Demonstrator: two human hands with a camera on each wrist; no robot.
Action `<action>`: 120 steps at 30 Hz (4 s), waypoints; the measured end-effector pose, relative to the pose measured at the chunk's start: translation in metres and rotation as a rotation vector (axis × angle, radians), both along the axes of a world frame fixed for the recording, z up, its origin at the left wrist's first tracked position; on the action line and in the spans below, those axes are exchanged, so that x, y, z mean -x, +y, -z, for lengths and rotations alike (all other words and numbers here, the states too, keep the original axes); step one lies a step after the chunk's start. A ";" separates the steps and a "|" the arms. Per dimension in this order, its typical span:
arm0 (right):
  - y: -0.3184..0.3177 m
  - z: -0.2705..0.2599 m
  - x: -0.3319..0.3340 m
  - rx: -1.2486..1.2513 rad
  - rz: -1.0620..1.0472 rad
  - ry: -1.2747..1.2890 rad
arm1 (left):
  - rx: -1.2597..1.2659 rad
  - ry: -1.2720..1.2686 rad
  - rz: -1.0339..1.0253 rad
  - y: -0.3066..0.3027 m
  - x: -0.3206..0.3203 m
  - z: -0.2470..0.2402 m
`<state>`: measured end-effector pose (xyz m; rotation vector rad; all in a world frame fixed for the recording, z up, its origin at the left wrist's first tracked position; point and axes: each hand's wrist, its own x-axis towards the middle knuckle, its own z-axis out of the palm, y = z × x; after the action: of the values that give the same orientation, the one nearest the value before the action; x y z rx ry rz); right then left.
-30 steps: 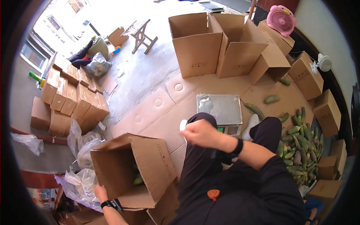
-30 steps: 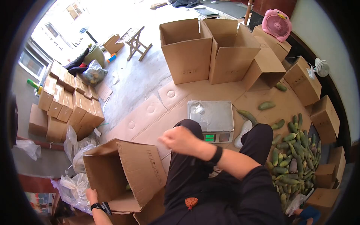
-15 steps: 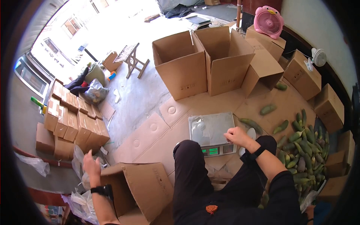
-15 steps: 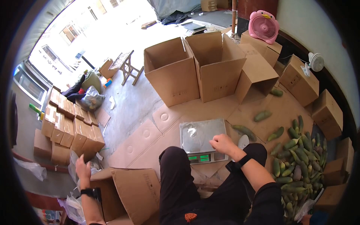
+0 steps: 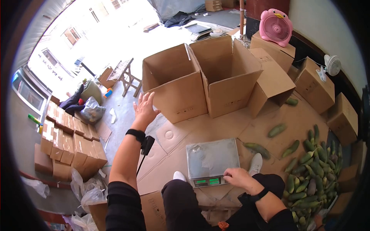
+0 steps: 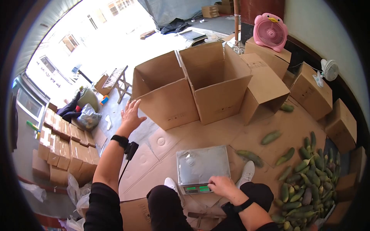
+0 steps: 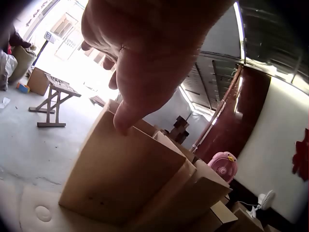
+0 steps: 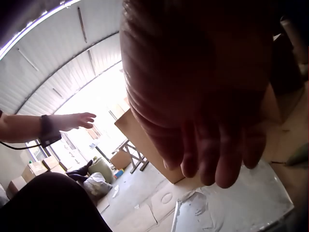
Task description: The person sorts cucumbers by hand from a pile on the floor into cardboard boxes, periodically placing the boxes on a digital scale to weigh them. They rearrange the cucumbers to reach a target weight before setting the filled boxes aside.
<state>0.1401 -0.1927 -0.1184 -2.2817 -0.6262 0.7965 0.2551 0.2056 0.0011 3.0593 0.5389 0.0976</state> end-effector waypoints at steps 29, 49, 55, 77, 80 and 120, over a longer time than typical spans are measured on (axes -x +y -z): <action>-0.003 -0.005 -0.015 -0.010 0.012 0.079 | -0.105 -0.026 0.018 0.042 -0.077 0.002; -0.024 0.015 -0.003 -0.021 0.108 -0.065 | 0.049 -0.230 0.233 -0.076 0.191 -0.154; -0.036 0.007 0.027 -0.016 0.065 -0.095 | 0.235 -0.202 0.308 -0.137 0.229 -0.147; -0.069 0.015 0.052 0.257 -0.149 -0.054 | 0.081 -0.024 0.397 -0.260 0.245 -0.054; -0.067 0.004 0.055 0.195 -0.096 -0.092 | 0.099 -0.018 0.384 -0.264 0.247 -0.059; -0.376 0.206 0.209 0.362 1.289 0.303 | 0.040 -0.223 0.344 -0.241 0.254 -0.019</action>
<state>-0.0684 -0.5691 -0.3248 -2.1692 1.1248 0.5448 0.0012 -0.0356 0.0198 2.9933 0.0014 0.4033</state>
